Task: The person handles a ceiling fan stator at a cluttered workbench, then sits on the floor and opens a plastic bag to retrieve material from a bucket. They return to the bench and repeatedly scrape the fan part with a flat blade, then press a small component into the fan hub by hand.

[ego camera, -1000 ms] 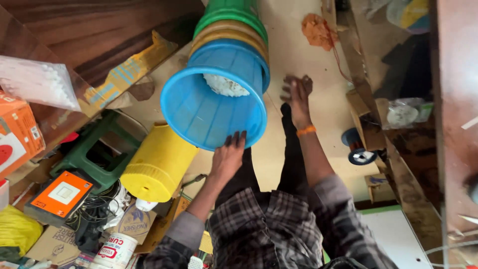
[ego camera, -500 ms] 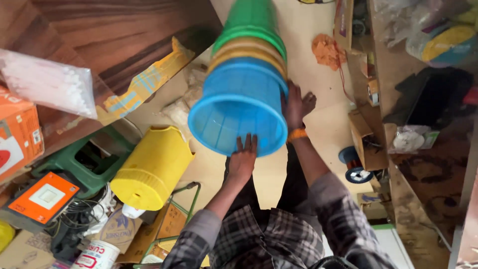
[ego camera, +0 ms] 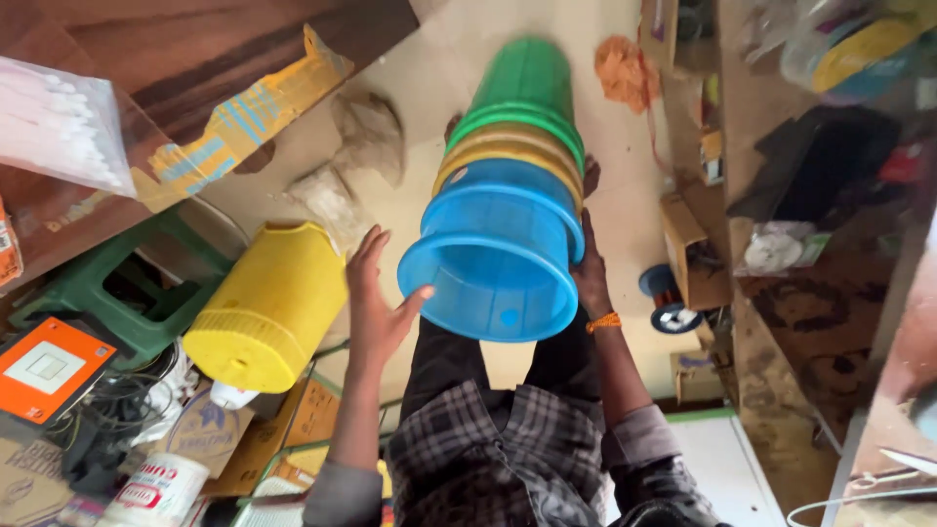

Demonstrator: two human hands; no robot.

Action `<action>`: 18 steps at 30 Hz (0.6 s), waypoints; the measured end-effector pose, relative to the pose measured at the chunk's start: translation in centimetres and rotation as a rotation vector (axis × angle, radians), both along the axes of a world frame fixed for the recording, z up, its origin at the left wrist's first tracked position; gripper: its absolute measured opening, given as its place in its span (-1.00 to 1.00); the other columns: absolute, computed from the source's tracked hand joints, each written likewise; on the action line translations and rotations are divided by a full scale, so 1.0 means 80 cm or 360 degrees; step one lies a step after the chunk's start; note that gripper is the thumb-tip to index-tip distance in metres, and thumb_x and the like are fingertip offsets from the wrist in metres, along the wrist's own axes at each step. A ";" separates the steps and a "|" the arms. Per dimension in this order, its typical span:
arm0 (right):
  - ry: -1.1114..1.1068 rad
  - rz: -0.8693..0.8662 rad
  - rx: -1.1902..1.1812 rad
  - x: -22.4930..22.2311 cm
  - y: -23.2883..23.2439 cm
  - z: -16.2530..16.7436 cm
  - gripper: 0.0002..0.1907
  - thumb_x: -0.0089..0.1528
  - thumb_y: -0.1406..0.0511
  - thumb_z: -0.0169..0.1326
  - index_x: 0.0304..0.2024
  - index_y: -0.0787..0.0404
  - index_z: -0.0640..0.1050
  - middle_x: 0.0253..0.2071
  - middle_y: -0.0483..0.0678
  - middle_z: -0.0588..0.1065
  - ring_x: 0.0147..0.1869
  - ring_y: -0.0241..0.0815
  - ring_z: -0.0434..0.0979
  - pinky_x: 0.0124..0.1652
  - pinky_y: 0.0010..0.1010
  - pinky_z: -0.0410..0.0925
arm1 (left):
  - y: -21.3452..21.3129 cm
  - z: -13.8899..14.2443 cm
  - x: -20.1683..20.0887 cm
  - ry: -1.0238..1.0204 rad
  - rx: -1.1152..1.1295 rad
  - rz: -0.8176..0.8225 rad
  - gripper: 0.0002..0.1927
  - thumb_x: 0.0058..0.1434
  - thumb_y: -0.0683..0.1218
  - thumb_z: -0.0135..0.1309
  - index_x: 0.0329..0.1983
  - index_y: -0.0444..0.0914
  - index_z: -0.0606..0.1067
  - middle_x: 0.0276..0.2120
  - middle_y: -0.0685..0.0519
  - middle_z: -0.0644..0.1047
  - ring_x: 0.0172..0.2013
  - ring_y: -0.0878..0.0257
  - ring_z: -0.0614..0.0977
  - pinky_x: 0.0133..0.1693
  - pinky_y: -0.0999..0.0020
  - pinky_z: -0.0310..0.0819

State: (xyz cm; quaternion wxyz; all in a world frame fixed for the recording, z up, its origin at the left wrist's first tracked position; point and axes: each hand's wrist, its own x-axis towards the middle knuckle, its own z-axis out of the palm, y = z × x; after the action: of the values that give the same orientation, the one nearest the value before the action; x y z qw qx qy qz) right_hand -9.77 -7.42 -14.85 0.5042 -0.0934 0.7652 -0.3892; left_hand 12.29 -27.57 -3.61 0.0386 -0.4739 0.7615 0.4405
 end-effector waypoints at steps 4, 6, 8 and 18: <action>-0.0113 -0.0171 -0.0283 0.017 0.013 0.009 -0.08 0.30 0.21 0.20 0.57 0.23 0.02 0.48 0.21 0.25 0.50 0.05 0.29 0.36 -0.16 0.23 | -0.020 -0.086 0.010 0.0208 0.0600 0.0104 0.03 0.09 0.00 0.37 0.51 -0.30 0.03 0.44 -0.18 0.17 0.44 -0.05 0.19 0.35 0.11 0.10; -0.0267 -0.0282 0.0010 0.034 0.029 0.020 -0.15 0.29 0.19 0.16 0.53 0.24 0.09 0.42 0.15 0.35 0.45 -0.02 0.38 0.33 -0.23 0.30 | -0.024 -0.104 0.015 0.0211 0.1255 0.0486 -0.04 0.13 0.04 0.32 0.53 -0.27 0.14 0.43 -0.24 0.26 0.42 -0.08 0.26 0.35 0.10 0.18; -0.0431 -0.0291 0.0049 0.049 0.069 0.035 -0.18 0.31 0.21 0.14 0.53 0.24 0.10 0.43 0.15 0.34 0.44 -0.03 0.39 0.33 -0.24 0.30 | -0.016 -0.094 0.015 0.0255 0.1533 0.0526 -0.07 0.16 0.05 0.29 0.54 -0.24 0.16 0.46 -0.23 0.25 0.44 -0.07 0.26 0.37 0.11 0.18; -0.0661 -0.0526 -0.0256 -0.068 0.162 0.184 -0.33 0.38 0.29 0.00 0.51 0.26 0.15 0.46 0.11 0.33 0.42 -0.07 0.42 0.34 -0.26 0.34 | 0.000 0.152 -0.019 0.0558 0.1219 0.0051 -0.12 0.24 -0.01 0.20 0.57 -0.24 0.10 0.54 -0.20 0.12 0.53 -0.05 0.16 0.44 0.01 0.07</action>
State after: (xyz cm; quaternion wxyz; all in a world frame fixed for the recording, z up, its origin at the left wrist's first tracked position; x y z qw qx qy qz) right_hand -15.20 5.56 -0.11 0.5710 0.0748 0.6169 -0.5365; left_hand 10.78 -27.58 8.54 0.0750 -0.3550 0.5303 0.7663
